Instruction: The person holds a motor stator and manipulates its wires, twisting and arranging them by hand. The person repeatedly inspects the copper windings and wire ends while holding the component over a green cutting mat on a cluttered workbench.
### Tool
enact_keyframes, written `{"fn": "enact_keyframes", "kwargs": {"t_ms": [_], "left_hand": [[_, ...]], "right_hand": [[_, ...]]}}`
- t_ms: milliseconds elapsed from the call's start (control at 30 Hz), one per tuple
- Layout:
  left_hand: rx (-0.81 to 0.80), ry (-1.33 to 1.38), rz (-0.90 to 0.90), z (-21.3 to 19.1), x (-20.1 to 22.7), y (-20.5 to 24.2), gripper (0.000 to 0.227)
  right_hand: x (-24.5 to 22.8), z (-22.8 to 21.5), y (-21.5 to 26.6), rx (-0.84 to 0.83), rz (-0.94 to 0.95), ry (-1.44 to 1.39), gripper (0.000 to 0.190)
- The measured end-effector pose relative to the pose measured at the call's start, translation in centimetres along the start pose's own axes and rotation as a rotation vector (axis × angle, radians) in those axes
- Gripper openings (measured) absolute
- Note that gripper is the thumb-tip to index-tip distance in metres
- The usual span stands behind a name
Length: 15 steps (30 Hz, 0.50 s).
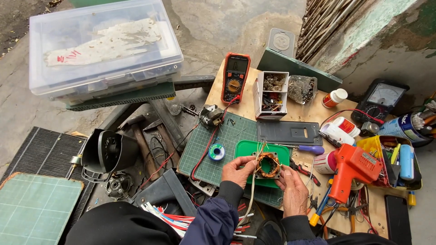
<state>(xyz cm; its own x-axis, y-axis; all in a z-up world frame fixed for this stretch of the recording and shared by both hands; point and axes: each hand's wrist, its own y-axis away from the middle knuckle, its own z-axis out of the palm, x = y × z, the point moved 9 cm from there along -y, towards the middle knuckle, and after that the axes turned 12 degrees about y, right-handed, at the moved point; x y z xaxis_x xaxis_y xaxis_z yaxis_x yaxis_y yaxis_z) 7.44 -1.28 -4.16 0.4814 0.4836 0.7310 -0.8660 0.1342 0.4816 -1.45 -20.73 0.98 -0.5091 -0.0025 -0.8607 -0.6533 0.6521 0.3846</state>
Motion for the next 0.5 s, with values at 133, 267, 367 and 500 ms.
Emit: {"fn": "enact_keyframes", "kwargs": {"t_ms": [133, 267, 367, 500], "left_hand": [[-0.013, 0.064, -0.023, 0.0, -0.7, -0.4, 0.023], [-0.011, 0.047, -0.034, -0.3, -0.9, -0.4, 0.025], [-0.011, 0.069, -0.046, -0.1, -0.9, -0.4, 0.026], [-0.003, 0.13, -0.077, -0.1, -1.0, -0.4, 0.026]], "right_hand": [[-0.1, -0.2, -0.1, -0.005, -0.002, 0.005, 0.042], [-0.3, -0.4, -0.2, 0.005, -0.006, 0.0, 0.043], [-1.3, -0.8, -0.5, 0.027, -0.028, -0.027, 0.045], [-2.4, -0.5, -0.5, 0.016, -0.007, -0.086, 0.049]]}}
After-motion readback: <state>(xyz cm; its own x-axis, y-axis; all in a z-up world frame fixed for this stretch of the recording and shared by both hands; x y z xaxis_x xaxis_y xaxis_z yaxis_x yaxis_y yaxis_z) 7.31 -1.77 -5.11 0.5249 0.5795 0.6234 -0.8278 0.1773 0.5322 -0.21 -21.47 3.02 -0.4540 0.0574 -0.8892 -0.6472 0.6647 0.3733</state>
